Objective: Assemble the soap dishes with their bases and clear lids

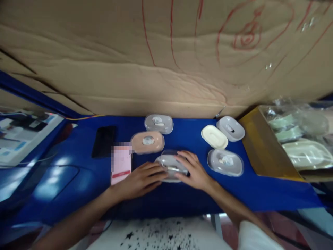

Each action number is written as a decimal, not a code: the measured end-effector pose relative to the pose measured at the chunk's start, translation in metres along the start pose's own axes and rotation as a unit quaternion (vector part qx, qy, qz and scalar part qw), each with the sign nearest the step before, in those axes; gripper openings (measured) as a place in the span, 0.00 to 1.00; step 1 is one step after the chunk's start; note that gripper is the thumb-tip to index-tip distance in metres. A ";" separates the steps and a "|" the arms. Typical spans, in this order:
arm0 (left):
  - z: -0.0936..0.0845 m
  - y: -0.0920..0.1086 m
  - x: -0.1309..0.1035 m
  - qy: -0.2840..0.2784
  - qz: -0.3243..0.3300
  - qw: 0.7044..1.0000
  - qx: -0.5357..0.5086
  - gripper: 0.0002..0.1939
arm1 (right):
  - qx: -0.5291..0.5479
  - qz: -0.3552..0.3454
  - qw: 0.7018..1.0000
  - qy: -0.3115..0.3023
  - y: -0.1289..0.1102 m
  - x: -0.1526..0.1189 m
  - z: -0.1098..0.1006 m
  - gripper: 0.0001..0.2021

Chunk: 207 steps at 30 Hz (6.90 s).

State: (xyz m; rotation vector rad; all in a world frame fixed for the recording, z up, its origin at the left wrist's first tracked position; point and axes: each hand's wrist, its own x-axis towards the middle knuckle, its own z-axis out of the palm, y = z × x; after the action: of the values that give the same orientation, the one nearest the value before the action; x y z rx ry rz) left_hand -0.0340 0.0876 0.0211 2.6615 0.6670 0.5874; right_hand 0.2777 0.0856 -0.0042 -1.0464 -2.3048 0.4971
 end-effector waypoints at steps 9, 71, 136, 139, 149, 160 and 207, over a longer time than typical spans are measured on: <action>-0.006 -0.013 0.015 0.018 0.019 0.999 0.031 0.14 | 0.014 -0.013 1.000 0.018 0.006 0.027 -0.011 0.28; 0.000 0.014 0.018 -0.015 0.113 0.943 0.313 0.08 | -0.028 -0.044 0.993 0.104 -0.003 0.022 -0.006 0.26; 0.005 -0.004 0.006 0.086 -0.066 0.986 0.123 0.29 | -0.256 0.326 0.909 -0.037 0.060 0.034 -0.117 0.31; 0.002 -0.001 0.010 0.102 -0.071 0.976 0.180 0.27 | -0.198 0.301 0.929 -0.089 0.058 0.030 -0.120 0.31; 0.003 -0.003 0.011 0.142 -0.038 0.959 0.241 0.19 | -0.174 0.190 0.965 -0.041 0.027 0.037 -0.109 0.28; 0.002 -0.007 0.014 0.135 -0.023 0.958 0.253 0.18 | -0.314 0.308 0.898 -0.015 0.058 0.046 -0.150 0.21; -0.021 0.008 0.043 0.089 -0.034 0.992 0.084 0.27 | -0.049 -0.001 0.999 -0.001 -0.016 0.034 -0.061 0.19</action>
State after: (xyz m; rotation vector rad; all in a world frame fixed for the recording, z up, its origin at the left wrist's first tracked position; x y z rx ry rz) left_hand -0.0066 0.1073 0.0559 2.7477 0.8903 0.7880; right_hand 0.2881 0.1076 0.0631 -1.0911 -2.3526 0.3875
